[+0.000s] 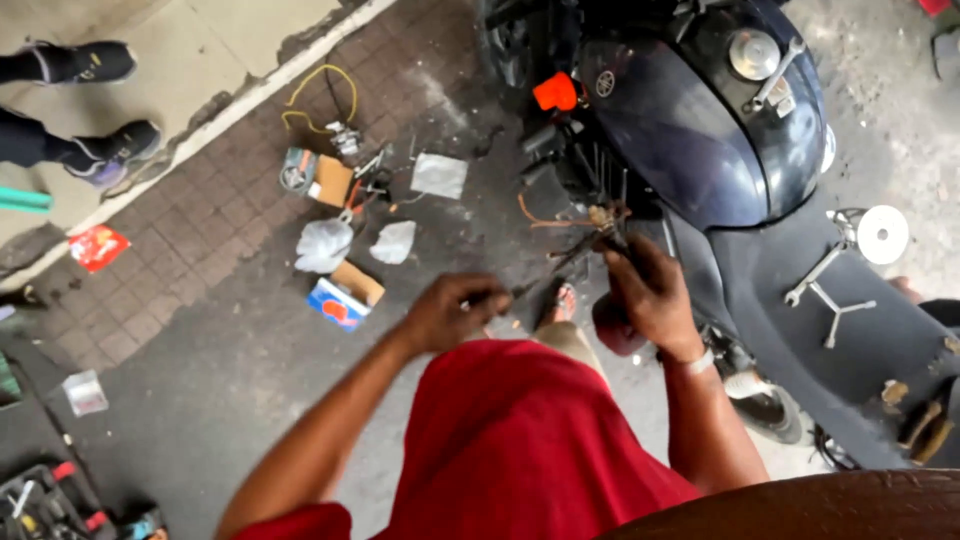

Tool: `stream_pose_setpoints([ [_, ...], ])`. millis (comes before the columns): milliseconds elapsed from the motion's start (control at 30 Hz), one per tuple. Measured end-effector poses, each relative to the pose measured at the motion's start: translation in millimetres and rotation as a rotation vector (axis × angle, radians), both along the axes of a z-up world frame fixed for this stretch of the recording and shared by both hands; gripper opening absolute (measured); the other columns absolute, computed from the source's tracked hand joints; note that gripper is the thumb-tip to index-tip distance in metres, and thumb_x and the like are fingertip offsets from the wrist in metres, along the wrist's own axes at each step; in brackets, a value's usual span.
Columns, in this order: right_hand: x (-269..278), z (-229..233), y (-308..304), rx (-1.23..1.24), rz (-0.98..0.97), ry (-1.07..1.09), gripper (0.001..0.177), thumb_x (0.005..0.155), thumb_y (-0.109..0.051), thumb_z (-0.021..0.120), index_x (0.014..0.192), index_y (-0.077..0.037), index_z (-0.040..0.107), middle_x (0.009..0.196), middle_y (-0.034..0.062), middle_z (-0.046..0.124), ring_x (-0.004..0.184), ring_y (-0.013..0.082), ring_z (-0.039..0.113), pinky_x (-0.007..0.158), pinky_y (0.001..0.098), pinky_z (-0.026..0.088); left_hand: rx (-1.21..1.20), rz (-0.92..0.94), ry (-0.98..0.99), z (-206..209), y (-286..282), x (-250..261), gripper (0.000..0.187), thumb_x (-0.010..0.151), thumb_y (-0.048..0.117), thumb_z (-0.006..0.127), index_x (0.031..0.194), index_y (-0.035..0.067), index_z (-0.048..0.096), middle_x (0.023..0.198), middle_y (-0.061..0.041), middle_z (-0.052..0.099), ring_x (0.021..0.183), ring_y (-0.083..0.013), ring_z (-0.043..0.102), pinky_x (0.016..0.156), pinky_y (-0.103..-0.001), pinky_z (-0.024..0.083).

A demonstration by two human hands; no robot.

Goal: Repairing and adjusting the front assembly and wiring of a motorcycle using hand tools like pliers and screwdrivers.

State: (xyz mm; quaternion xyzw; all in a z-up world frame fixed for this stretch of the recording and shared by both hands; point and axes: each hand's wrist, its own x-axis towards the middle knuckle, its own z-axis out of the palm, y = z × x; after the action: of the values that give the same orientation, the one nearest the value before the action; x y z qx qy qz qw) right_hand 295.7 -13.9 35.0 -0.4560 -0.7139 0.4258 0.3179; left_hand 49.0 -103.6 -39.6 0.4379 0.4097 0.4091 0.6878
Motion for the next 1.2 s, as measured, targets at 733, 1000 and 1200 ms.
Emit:
stream_pose_setpoints([
  [733, -30, -19, -29, 0.043, 0.404, -0.381, 0.012, 0.093, -0.013, 0.050, 0.096, -0.008, 0.061, 0.061, 0.0070, 0.054, 0.054, 0.0227, 0.048, 0.054, 0.0364, 0.037, 0.198, 0.140, 0.987, -74, 138, -67, 0.028, 0.077, 0.038, 0.056, 0.070, 0.012, 0.063, 0.065, -0.011, 0.058, 0.059, -0.0250, 0.054, 0.050, -0.042, 0.039],
  [1000, -2, -48, 19, -0.623, 0.017, 0.458, 0.031, 0.100, -0.021, 0.042, 0.104, 0.008, 0.049, 0.060, -0.0021, 0.027, 0.043, 0.0070, 0.033, 0.034, 0.0206, 0.031, -0.472, 0.556, -0.105, -96, -19, 6, 0.025, 0.089, 0.021, 0.064, 0.088, -0.003, 0.060, 0.066, -0.008, 0.045, 0.042, -0.0172, 0.047, 0.026, -0.031, 0.041],
  [1200, 20, -140, 45, 0.008, 0.034, -0.182, 0.026, 0.103, -0.021, 0.050, 0.088, -0.002, 0.060, 0.058, 0.0115, 0.058, 0.054, 0.0209, 0.055, 0.051, 0.0330, 0.044, 0.358, 0.685, -0.055, 50, -18, 17, 0.023, 0.098, 0.017, 0.049, 0.090, 0.000, 0.062, 0.111, -0.021, 0.062, 0.111, -0.0272, 0.057, 0.094, -0.038, 0.045],
])
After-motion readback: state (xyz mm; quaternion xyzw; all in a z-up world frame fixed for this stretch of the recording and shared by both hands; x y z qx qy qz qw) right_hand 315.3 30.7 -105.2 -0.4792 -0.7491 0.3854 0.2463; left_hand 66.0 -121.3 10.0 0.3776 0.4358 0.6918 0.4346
